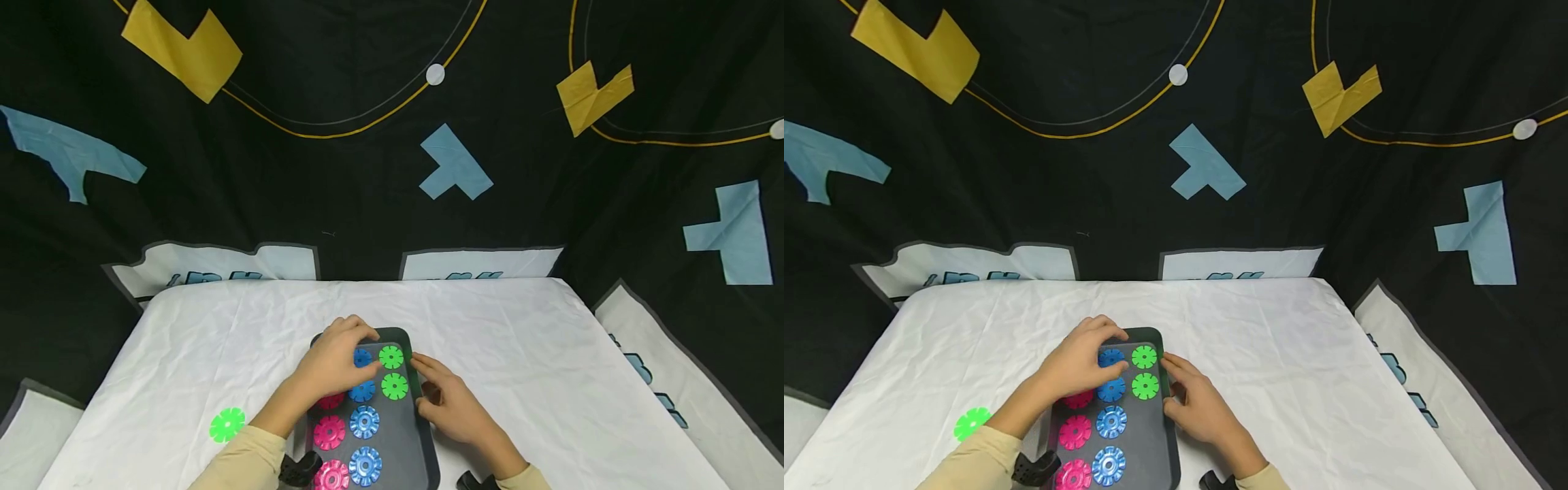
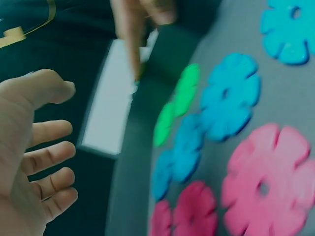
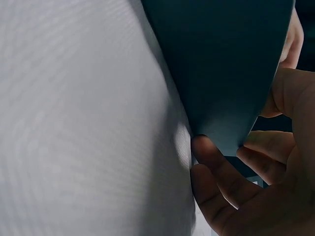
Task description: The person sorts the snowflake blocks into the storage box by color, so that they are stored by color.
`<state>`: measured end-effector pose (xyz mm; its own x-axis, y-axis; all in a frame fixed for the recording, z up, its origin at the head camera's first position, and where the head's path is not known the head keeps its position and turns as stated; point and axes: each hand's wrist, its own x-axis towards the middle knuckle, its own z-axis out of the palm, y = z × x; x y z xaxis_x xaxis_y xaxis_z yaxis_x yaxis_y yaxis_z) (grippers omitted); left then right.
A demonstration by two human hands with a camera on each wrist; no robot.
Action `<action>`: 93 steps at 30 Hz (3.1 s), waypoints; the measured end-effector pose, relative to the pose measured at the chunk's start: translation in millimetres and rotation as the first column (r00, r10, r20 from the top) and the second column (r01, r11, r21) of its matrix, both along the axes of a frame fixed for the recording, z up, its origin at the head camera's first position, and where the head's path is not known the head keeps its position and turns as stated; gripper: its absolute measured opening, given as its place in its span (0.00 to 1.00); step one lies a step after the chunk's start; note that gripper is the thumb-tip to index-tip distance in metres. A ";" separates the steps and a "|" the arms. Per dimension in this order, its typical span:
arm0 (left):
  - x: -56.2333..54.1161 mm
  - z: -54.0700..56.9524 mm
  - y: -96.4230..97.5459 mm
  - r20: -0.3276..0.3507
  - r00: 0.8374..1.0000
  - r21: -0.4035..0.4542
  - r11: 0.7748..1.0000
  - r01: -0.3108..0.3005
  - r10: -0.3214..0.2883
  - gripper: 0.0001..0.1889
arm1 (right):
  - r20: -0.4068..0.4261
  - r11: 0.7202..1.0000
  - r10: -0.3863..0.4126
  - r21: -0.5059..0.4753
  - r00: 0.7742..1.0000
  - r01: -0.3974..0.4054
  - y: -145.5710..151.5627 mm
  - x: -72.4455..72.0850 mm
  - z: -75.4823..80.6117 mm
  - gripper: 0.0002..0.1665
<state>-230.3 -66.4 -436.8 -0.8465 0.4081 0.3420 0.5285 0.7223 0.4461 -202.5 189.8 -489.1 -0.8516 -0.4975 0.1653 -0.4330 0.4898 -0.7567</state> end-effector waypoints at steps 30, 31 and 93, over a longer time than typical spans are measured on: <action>84.9 -35.8 -189.9 0.215 0.946 -0.065 0.970 -0.234 0.243 0.27 | 0.019 0.999 -0.023 -0.025 1.000 0.023 -1.3 2.5 2.3 0.40; 86.1 -38.3 -191.7 0.224 0.942 -0.090 0.968 -0.235 0.250 0.29 | 0.017 0.999 -0.026 -0.022 1.000 0.026 -1.2 2.5 2.8 0.40; 82.1 -34.6 -163.5 -0.199 0.978 0.092 0.993 0.077 -0.058 0.22 | 0.005 0.999 -0.045 0.020 0.999 0.045 -2.4 2.2 -0.4 0.39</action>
